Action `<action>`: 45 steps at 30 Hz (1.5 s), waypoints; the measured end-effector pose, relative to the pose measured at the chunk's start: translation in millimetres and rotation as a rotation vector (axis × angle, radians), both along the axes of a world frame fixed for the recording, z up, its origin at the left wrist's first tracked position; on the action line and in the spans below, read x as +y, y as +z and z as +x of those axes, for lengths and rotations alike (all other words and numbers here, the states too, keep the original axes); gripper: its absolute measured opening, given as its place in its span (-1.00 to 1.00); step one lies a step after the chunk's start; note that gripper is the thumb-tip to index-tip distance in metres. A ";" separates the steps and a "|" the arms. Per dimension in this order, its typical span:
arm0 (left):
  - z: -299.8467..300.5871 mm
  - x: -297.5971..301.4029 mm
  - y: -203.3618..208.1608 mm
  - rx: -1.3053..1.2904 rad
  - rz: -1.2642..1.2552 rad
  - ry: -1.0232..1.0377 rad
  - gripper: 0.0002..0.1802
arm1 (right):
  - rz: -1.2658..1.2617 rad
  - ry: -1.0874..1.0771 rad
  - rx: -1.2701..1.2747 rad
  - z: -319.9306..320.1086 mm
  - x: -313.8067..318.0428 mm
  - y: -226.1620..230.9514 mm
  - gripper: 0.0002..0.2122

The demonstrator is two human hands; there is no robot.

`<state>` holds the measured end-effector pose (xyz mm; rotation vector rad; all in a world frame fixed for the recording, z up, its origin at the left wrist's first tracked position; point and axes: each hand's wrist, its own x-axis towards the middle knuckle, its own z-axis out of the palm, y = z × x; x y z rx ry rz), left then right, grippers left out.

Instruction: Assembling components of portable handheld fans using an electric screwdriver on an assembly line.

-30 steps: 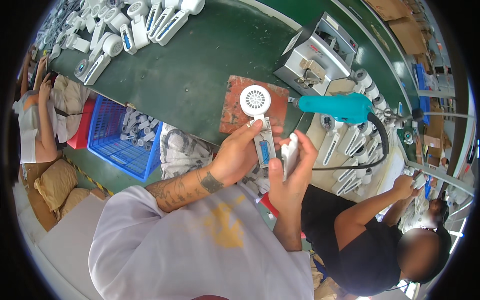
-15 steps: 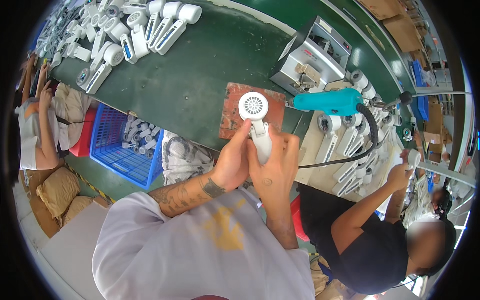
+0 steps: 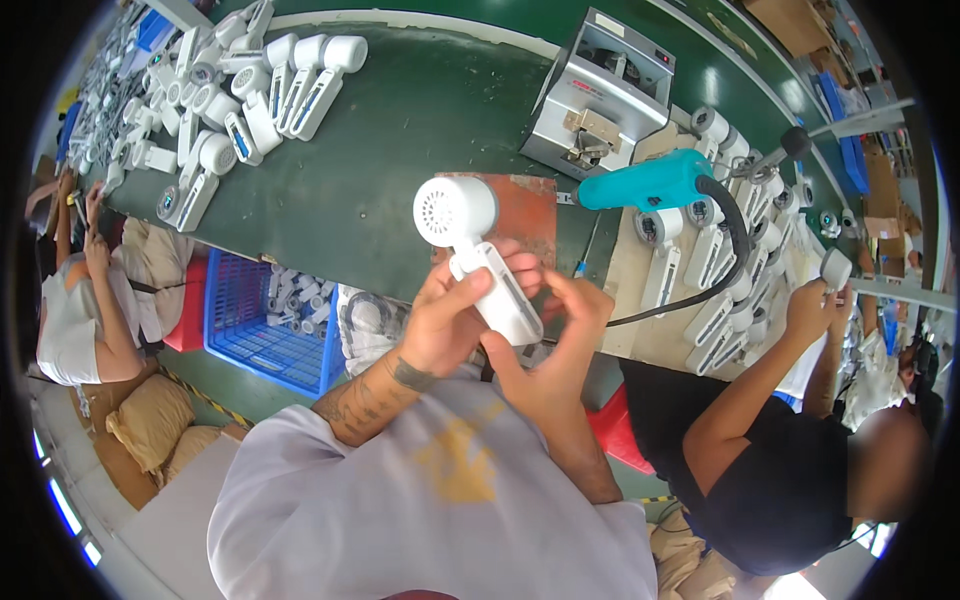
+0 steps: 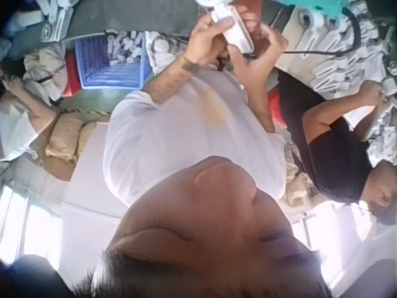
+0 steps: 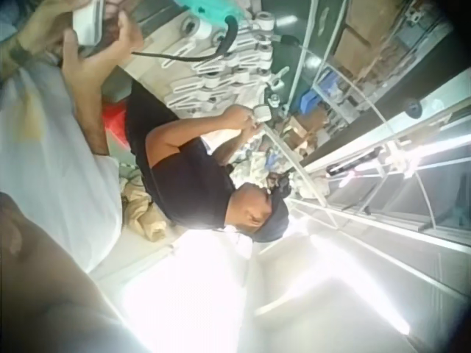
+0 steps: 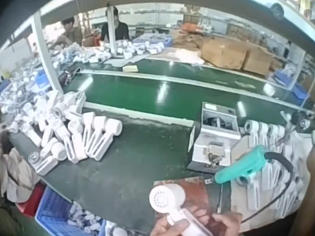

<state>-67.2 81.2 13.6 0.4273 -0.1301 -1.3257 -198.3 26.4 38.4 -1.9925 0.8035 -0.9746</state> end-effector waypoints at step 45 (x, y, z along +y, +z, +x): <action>65.0 -78.6 -4.1 -2.214 -0.195 0.085 -0.64 | 0.142 -0.031 -0.724 25.4 -128.4 44.6 -0.36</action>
